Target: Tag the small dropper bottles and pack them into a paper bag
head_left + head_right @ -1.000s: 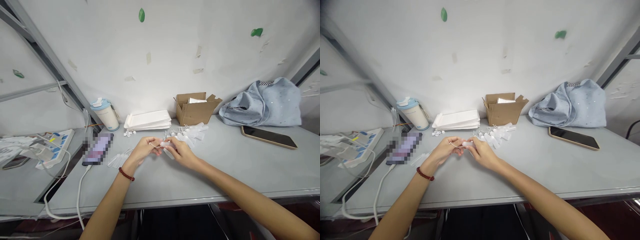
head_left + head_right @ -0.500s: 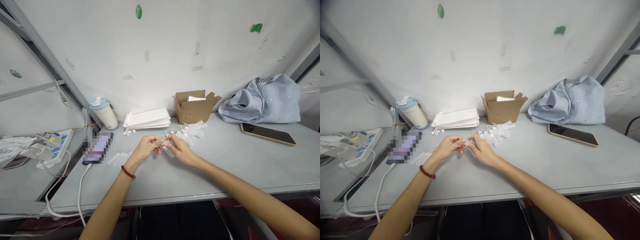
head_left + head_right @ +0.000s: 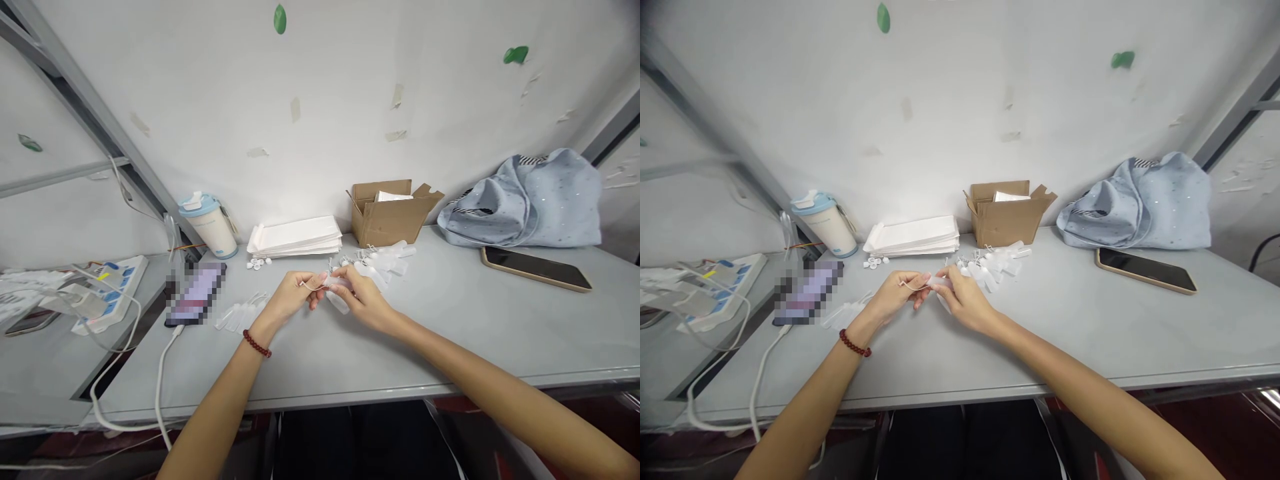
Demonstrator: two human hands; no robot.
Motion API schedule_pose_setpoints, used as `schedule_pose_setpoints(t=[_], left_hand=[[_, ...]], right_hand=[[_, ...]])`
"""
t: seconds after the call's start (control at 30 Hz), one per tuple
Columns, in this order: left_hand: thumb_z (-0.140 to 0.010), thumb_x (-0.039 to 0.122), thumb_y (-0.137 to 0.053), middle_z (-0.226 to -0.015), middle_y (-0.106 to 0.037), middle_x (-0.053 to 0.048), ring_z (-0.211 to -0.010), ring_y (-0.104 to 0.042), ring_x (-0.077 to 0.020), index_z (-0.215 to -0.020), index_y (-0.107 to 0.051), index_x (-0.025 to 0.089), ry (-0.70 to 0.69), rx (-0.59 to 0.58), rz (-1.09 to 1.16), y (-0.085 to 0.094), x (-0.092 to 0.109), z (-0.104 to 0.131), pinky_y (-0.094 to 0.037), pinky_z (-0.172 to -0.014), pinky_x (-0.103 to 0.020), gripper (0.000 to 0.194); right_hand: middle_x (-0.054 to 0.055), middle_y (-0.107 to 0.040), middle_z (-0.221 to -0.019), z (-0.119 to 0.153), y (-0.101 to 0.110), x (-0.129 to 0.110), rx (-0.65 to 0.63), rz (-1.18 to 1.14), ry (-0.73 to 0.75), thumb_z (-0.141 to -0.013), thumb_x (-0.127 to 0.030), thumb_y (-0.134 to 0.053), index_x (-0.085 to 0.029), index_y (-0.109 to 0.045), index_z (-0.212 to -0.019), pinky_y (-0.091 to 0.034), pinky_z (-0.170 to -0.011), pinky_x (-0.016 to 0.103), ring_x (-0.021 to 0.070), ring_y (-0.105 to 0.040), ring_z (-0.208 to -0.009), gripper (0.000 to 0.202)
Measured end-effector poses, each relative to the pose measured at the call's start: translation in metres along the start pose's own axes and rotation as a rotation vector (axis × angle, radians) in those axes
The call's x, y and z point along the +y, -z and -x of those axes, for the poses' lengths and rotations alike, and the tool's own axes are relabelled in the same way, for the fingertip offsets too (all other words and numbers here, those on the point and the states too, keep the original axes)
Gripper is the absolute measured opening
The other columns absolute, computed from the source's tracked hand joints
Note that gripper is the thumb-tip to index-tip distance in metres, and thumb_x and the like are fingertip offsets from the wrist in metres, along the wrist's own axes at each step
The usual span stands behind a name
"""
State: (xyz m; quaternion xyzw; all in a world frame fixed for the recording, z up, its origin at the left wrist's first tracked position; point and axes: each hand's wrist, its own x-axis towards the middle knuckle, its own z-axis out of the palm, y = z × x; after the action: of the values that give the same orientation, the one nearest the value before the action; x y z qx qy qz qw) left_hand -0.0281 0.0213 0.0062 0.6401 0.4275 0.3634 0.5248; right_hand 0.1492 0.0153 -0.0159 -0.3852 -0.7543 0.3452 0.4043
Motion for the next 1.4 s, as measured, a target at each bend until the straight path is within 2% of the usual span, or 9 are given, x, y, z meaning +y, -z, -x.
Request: schedule_pose_setpoints(t=[0.3,0.5,0.57,0.63,0.73,0.87,1.03,1.23,1.4], left_hand=[[-0.074,0.045,-0.065,-0.059,-0.062,-0.004,-0.052,-0.057,-0.0129,-0.068,-0.065,0.011,-0.044,0.041,-0.027,-0.004,0.005,0.001,-0.046,-0.055,-0.025,0.035],[-0.083,0.047,-0.052,-0.067,-0.062,-0.004,-0.054,-0.057,-0.012,-0.071,-0.06,0.012,-0.069,0.104,0.02,-0.007,-0.001,-0.003,-0.047,-0.054,-0.025,0.038],[-0.08,0.044,-0.058,-0.069,-0.063,-0.003,-0.055,-0.057,-0.012,-0.085,-0.061,0.013,-0.08,0.109,0.029,-0.006,-0.001,-0.004,-0.047,-0.053,-0.025,0.032],[-0.074,0.039,-0.066,-0.07,-0.063,-0.002,-0.056,-0.058,-0.0121,-0.096,-0.061,0.013,-0.085,0.103,0.034,-0.006,-0.001,-0.004,-0.047,-0.053,-0.024,0.034],[-0.076,0.047,-0.063,-0.069,-0.063,-0.004,-0.055,-0.057,-0.0123,-0.083,-0.064,0.011,-0.072,0.095,0.038,-0.007,0.0,-0.004,-0.047,-0.052,-0.024,0.036],[-0.081,0.058,-0.051,-0.065,-0.063,-0.007,-0.053,-0.057,-0.0134,-0.072,-0.062,0.01,-0.046,0.168,0.063,-0.009,-0.001,-0.004,-0.046,-0.05,-0.025,0.05],[-0.075,0.051,-0.062,-0.057,-0.06,-0.003,-0.05,-0.054,-0.0107,-0.06,-0.061,0.012,-0.057,0.189,-0.022,-0.009,0.001,-0.003,-0.045,-0.053,-0.023,0.042],[-0.081,0.05,-0.055,-0.056,-0.057,-0.001,-0.047,-0.053,-0.0108,-0.064,-0.06,0.012,-0.014,0.194,-0.005,-0.015,-0.004,-0.004,-0.043,-0.048,-0.023,0.042],[-0.081,0.046,-0.056,-0.054,-0.055,0.0,-0.048,-0.051,-0.0098,-0.057,-0.056,0.014,-0.023,0.169,-0.024,-0.014,-0.001,-0.001,-0.042,-0.051,-0.023,0.04]], right_hand=[[-0.009,-0.037,-0.058,-0.006,0.005,-0.003,-0.1,-0.301,-0.162,-0.088,-0.048,-0.042,-0.02,-0.04,-0.08,-0.029,-0.042,0.021,0.0063,-0.034,-0.043,0.029],[-0.01,-0.035,-0.057,-0.009,0.004,-0.004,-0.023,-0.371,-0.181,-0.089,-0.05,-0.039,-0.021,-0.038,-0.085,-0.029,-0.042,0.021,0.0062,-0.034,-0.041,0.029],[-0.01,-0.037,-0.059,-0.01,0.004,-0.001,0.012,-0.353,-0.174,-0.089,-0.048,-0.038,-0.021,-0.038,-0.088,-0.03,-0.042,0.021,0.0065,-0.036,-0.042,0.027],[-0.009,-0.038,-0.058,-0.01,0.004,0.001,0.025,-0.319,-0.157,-0.09,-0.046,-0.038,-0.02,-0.039,-0.091,-0.031,-0.043,0.022,0.0074,-0.038,-0.043,0.026],[-0.008,-0.042,-0.058,-0.008,0.004,0.002,0.022,-0.236,-0.112,-0.09,-0.042,-0.04,-0.02,-0.042,-0.097,-0.032,-0.044,0.022,0.0087,-0.04,-0.044,0.024],[-0.002,-0.055,-0.069,-0.004,0.002,0.004,0.041,-0.059,-0.013,-0.088,-0.033,-0.047,-0.02,-0.045,-0.101,-0.035,-0.053,0.025,0.011,-0.045,-0.053,0.019],[0.004,-0.06,-0.079,-0.003,-0.001,0.009,0.076,0.136,0.055,-0.088,-0.028,-0.046,-0.019,-0.046,-0.103,-0.036,-0.059,0.029,0.0159,-0.051,-0.061,0.018],[0.003,-0.06,-0.073,-0.004,-0.001,0.012,0.064,0.247,0.072,-0.089,-0.024,-0.04,-0.018,-0.044,-0.105,-0.038,-0.062,0.03,0.0187,-0.055,-0.064,0.018],[0.009,-0.063,-0.086,-0.001,-0.002,0.009,0.043,0.275,0.068,-0.089,-0.027,-0.043,-0.018,-0.044,-0.106,-0.04,-0.064,0.032,0.0215,-0.059,-0.072,0.019]])
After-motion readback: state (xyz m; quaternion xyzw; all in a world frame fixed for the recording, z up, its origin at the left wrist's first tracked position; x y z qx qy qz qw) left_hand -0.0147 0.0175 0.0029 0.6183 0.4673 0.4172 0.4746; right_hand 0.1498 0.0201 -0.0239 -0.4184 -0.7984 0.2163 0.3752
